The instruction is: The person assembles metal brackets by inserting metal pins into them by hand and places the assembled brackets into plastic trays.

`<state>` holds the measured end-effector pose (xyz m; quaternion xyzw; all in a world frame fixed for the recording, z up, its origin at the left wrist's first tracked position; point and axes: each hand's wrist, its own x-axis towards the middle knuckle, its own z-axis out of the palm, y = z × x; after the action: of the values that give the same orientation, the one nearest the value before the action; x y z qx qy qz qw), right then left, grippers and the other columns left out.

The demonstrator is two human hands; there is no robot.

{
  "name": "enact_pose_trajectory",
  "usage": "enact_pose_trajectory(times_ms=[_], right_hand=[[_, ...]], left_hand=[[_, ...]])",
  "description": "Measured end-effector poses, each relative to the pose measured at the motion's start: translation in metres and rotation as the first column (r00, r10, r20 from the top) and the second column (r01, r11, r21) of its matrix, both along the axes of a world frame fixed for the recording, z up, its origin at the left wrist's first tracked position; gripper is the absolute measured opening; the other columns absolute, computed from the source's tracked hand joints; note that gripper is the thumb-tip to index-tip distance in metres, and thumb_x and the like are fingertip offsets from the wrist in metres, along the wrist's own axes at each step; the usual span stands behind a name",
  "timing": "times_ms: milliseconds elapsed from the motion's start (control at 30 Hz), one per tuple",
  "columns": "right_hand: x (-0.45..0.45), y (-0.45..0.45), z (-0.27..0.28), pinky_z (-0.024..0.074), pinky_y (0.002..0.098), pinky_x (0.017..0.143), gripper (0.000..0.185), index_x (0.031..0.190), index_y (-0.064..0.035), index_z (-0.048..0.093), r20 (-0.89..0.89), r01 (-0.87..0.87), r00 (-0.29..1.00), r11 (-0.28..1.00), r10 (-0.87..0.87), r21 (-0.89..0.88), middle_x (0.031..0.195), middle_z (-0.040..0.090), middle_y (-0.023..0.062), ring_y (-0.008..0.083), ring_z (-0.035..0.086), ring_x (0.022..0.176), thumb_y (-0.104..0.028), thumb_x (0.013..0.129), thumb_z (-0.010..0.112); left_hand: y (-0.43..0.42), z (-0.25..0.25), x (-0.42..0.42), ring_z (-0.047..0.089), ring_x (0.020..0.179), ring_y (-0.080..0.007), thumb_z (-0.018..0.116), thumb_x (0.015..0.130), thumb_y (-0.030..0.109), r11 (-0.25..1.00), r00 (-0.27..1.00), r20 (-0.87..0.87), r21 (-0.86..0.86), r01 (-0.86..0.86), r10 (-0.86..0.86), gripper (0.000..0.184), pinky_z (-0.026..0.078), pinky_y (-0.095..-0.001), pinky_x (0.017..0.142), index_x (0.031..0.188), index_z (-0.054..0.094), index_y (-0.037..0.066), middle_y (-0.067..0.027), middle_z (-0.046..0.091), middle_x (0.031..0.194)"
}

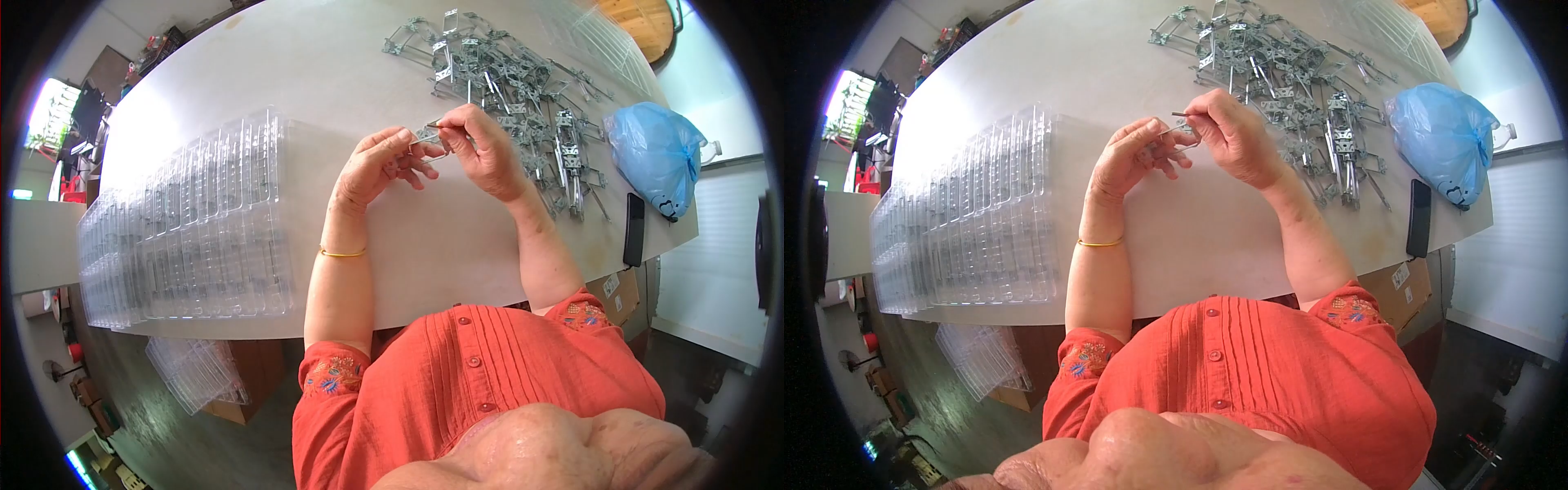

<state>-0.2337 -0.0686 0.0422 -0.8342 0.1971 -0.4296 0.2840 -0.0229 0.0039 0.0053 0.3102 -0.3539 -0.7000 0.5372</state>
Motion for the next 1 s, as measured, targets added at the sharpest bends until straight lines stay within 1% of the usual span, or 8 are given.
enact_pose_trajectory(times_ms=[67,133,233,267,333,433,733,1000], right_hand=[[0.002,-0.001,0.000,0.0546,0.0328,0.070,0.008,0.104,-0.0038,0.063,0.014,0.038,0.999,0.996,-0.037,-0.085,0.096,0.066,0.0065,0.0197,0.065,0.082,-0.004,0.098,0.069],[0.005,-0.004,-0.002,0.0532,0.0319,0.069,0.007,0.104,-0.0046,0.064,0.064,0.101,0.994,0.980,-0.092,-0.169,0.095,0.066,0.0064,0.0179,0.064,0.081,-0.005,0.098,0.069],[0.003,-0.002,-0.003,0.0510,0.0292,0.065,0.007,0.104,-0.0056,0.066,0.099,0.206,0.974,0.978,-0.206,0.015,0.092,0.066,0.0067,0.0149,0.062,0.075,-0.006,0.098,0.070],[0.003,-0.001,-0.002,0.0503,0.0286,0.063,0.007,0.104,-0.0057,0.066,0.087,0.198,0.975,0.978,-0.203,0.067,0.090,0.067,0.0065,0.0141,0.062,0.073,-0.007,0.098,0.070],[0.003,0.002,0.000,0.0489,0.0274,0.060,0.007,0.104,-0.0058,0.067,0.064,0.186,0.978,0.968,-0.199,0.170,0.086,0.068,0.0063,0.0123,0.061,0.068,-0.008,0.097,0.071],[0.007,0.007,-0.001,0.0490,0.0283,0.057,0.008,0.102,-0.0054,0.067,-0.013,0.232,0.972,0.956,-0.234,0.182,0.082,0.070,0.0060,0.0124,0.061,0.063,-0.009,0.097,0.071],[0.009,0.007,-0.006,0.0512,0.0312,0.058,0.009,0.100,-0.0052,0.067,-0.058,0.268,0.963,0.945,-0.261,0.187,0.080,0.070,0.0090,0.0177,0.066,0.065,-0.011,0.096,0.072],[0.009,0.009,-0.003,0.0503,0.0306,0.058,0.010,0.100,-0.0050,0.067,-0.065,0.269,0.963,0.934,-0.261,0.235,0.076,0.069,0.0075,0.0151,0.063,0.062,-0.013,0.097,0.072]], left_hand=[[0.001,-0.002,0.001,0.074,0.080,-0.0271,0.056,0.106,0.026,1.000,1.000,0.028,0.014,0.005,-0.005,0.030,0.061,-0.0339,0.062,0.090,0.066,0.003,-0.0262,0.073,0.112],[0.001,-0.001,0.000,0.073,0.077,-0.0238,0.059,0.105,0.023,0.998,0.997,0.037,0.019,-0.065,0.064,0.026,0.058,-0.0320,0.060,0.090,0.066,0.003,-0.0253,0.074,0.111],[0.001,0.004,-0.001,0.070,0.074,-0.0195,0.064,0.101,0.024,0.984,0.983,0.047,0.025,-0.177,0.176,0.025,0.053,-0.0284,0.059,0.091,0.068,0.002,-0.0176,0.075,0.106],[0.001,0.005,-0.002,0.070,0.074,-0.0181,0.066,0.100,0.025,0.976,0.976,0.049,0.027,-0.214,0.213,0.025,0.051,-0.0271,0.059,0.091,0.069,0.002,-0.0140,0.076,0.103],[-0.001,0.003,-0.002,0.069,0.074,-0.0167,0.066,0.100,0.025,0.971,0.970,0.042,0.021,-0.240,0.239,0.025,0.049,-0.0260,0.059,0.091,0.069,0.002,-0.0132,0.076,0.104],[-0.002,-0.002,-0.001,0.068,0.075,-0.0151,0.067,0.101,0.026,0.968,0.967,0.026,0.015,-0.252,0.252,0.025,0.046,-0.0248,0.059,0.092,0.070,0.003,-0.0113,0.076,0.103],[-0.002,-0.001,-0.001,0.061,0.071,-0.0103,0.068,0.101,0.026,0.969,0.969,0.021,0.022,-0.245,0.245,0.022,0.042,-0.0234,0.059,0.094,0.072,0.005,-0.0047,0.072,0.088],[-0.002,-0.002,0.000,0.059,0.073,-0.0073,0.070,0.099,0.025,0.963,0.962,0.073,0.028,-0.267,0.265,0.022,0.038,-0.0212,0.060,0.099,0.073,0.004,-0.0016,0.068,0.084]])
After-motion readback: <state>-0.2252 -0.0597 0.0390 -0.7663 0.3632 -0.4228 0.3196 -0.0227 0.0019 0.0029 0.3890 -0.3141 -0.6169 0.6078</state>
